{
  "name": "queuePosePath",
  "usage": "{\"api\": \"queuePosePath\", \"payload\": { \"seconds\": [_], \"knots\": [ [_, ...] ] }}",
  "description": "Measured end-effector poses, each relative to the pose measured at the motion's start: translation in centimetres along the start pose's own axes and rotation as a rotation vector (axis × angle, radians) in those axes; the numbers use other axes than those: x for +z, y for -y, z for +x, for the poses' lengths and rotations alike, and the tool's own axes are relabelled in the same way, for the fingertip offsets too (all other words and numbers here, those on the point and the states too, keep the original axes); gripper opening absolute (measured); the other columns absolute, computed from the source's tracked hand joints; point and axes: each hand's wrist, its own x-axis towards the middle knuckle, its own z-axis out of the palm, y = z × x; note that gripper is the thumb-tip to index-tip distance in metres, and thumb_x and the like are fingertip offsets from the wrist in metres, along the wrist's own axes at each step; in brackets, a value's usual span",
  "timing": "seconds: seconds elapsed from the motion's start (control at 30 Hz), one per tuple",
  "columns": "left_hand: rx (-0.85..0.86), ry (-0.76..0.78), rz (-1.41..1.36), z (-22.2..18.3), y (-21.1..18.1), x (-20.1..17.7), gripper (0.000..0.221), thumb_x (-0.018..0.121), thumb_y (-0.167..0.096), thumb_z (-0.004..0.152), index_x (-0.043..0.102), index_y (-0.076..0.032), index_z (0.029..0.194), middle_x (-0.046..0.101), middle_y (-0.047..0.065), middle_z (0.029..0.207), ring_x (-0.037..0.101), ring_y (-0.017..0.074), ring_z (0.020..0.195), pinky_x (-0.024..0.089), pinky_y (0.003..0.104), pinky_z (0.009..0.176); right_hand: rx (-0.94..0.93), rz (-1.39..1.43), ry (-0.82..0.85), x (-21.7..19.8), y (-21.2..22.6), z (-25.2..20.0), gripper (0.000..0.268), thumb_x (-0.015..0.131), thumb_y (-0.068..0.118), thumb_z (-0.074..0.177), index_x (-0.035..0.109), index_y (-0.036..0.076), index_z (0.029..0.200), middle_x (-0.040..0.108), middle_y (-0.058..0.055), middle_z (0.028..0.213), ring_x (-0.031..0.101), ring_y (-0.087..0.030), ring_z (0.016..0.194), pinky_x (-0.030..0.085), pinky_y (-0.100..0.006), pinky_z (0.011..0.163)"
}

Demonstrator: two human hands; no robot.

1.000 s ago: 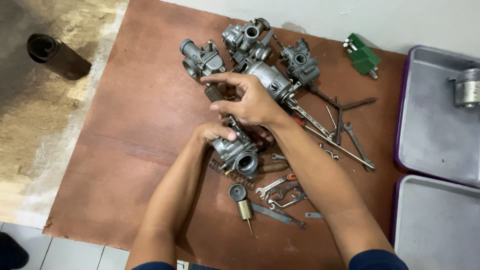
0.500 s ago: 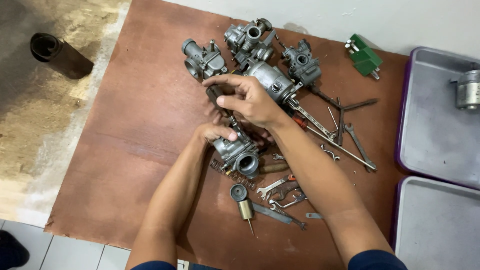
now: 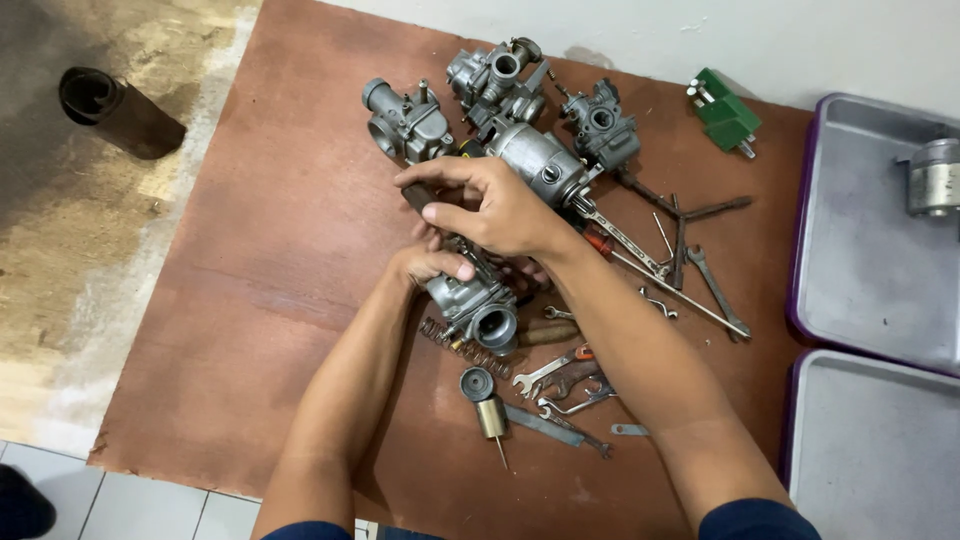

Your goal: Disassembling and inspecting multiple motorcycle carburetors on a workbench.

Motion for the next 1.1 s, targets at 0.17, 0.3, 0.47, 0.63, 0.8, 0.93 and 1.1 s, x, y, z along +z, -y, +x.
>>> {"api": "queuePosePath", "payload": {
  "seconds": [0.17,0.3,0.47,0.63,0.8,0.93,1.1],
  "knots": [
    [0.109,0.078,0.131,-2.4,-6.9,6.3,0.071,0.091,-0.011,0.057,0.066,0.009,0.121,0.070,0.024,0.116,0.069,0.0356,0.104,0.059,0.052,0.085,-0.081,-0.131,-0.042,0.3,-0.9,0.5,0.053,0.088,0.008,0.082,0.067,0.005,0.130,0.071,-0.013,0.112,0.063,-0.015,0.094,0.063,-0.029,0.069],
    [0.114,0.135,0.142,-3.3,-8.2,7.8,0.077,0.089,-0.008,0.059,0.060,0.011,0.128,0.067,0.025,0.120,0.067,0.0360,0.107,0.057,0.051,0.088,-0.170,-0.228,-0.127,0.4,-2.1,0.6,0.053,0.091,0.015,0.081,0.069,0.008,0.128,0.068,-0.011,0.106,0.062,-0.016,0.092,0.063,-0.029,0.068],
    [-0.056,0.466,-0.032,-2.8,-10.3,8.3,0.059,0.086,-0.019,0.066,0.064,-0.001,0.118,0.069,0.011,0.107,0.065,0.0185,0.088,0.054,0.028,0.082,-0.300,-0.129,-0.346,-0.3,1.6,-0.9,0.057,0.072,-0.014,0.091,0.059,0.014,0.139,0.066,-0.015,0.111,0.067,-0.018,0.068,0.066,-0.023,0.053],
    [0.025,0.723,-0.072,-4.6,-14.7,13.5,0.081,0.082,-0.029,0.074,0.051,0.009,0.138,0.056,0.030,0.137,0.057,0.0378,0.129,0.043,0.043,0.115,-0.173,-0.634,-0.194,-1.0,9.2,-5.4,0.045,0.073,-0.005,0.083,0.057,0.000,0.125,0.070,-0.019,0.112,0.073,-0.026,0.086,0.062,-0.032,0.074],
    [-0.010,0.699,-0.063,-4.0,-14.1,13.0,0.084,0.086,-0.031,0.071,0.052,0.009,0.137,0.063,0.026,0.130,0.062,0.0348,0.122,0.047,0.042,0.111,0.007,-0.938,0.064,-1.9,8.4,-10.6,0.046,0.071,0.001,0.081,0.066,0.007,0.126,0.064,-0.011,0.113,0.064,-0.024,0.081,0.053,-0.034,0.071],
    [0.072,0.685,-0.036,-4.4,-14.7,14.5,0.090,0.081,-0.040,0.068,0.052,0.016,0.131,0.067,0.027,0.119,0.069,0.0282,0.112,0.056,0.039,0.098,-0.087,-1.163,0.159,-2.1,4.5,-13.9,0.029,0.067,0.005,0.088,0.069,0.002,0.116,0.064,-0.018,0.106,0.068,-0.038,0.096,0.060,-0.045,0.078],
    [0.066,0.681,-0.053,-4.8,-15.4,15.3,0.090,0.082,-0.039,0.067,0.052,0.016,0.131,0.068,0.027,0.118,0.068,0.0286,0.112,0.054,0.038,0.100,-0.202,-1.416,0.161,-1.6,0.4,-15.5,0.022,0.056,0.013,0.097,0.070,0.012,0.113,0.062,-0.009,0.104,0.065,-0.029,0.092,0.053,-0.040,0.071]
  ]
}}
